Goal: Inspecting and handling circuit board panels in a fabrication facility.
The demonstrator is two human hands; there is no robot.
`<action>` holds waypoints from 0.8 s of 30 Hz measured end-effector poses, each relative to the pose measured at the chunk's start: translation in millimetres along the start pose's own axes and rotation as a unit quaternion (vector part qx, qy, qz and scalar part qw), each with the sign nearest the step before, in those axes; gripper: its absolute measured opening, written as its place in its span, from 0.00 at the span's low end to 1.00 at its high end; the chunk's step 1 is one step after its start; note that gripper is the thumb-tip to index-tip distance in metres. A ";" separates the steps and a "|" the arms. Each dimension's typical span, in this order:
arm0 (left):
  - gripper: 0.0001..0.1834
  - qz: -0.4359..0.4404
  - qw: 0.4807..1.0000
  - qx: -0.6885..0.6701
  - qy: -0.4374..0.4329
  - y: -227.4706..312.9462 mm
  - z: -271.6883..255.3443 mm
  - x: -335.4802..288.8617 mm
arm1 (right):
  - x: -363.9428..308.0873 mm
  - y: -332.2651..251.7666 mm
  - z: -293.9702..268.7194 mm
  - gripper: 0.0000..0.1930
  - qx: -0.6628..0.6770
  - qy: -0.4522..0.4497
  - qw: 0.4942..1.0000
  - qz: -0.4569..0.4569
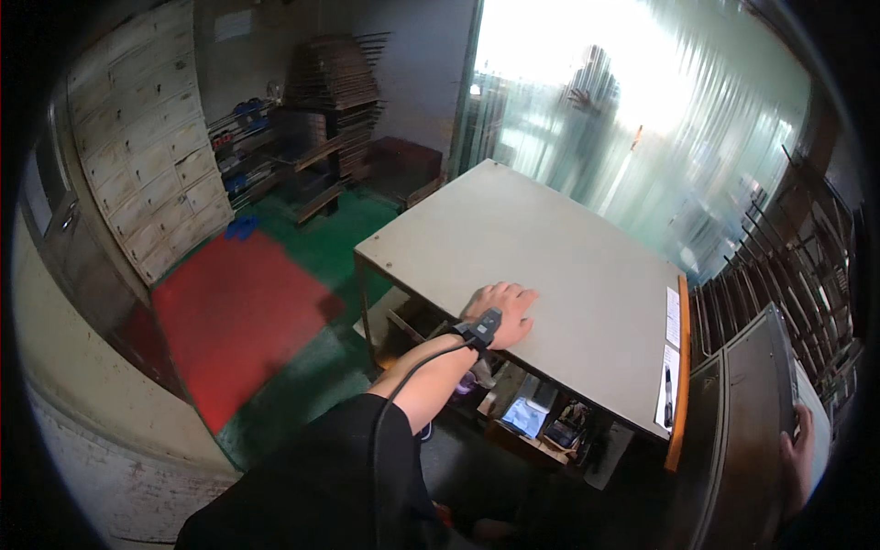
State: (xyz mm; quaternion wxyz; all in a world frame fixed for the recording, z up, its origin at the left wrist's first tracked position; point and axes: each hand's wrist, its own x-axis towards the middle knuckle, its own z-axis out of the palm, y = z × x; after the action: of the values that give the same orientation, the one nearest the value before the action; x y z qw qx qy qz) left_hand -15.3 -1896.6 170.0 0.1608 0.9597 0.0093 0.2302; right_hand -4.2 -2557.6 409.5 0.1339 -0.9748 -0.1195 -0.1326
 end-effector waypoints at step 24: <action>0.20 0.043 0.998 -0.002 0.037 -8.7 13.2 3.2 | -10.8 -85.0 -4.2 0.29 -0.124 0.028 0.990 -0.062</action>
State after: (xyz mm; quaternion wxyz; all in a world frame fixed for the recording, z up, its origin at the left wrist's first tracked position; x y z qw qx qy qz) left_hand -6.1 -1892.1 157.6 0.1528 0.9497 -0.0265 0.2719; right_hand -38.0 -2481.4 429.8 0.0065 -0.9705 -0.1585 -0.1814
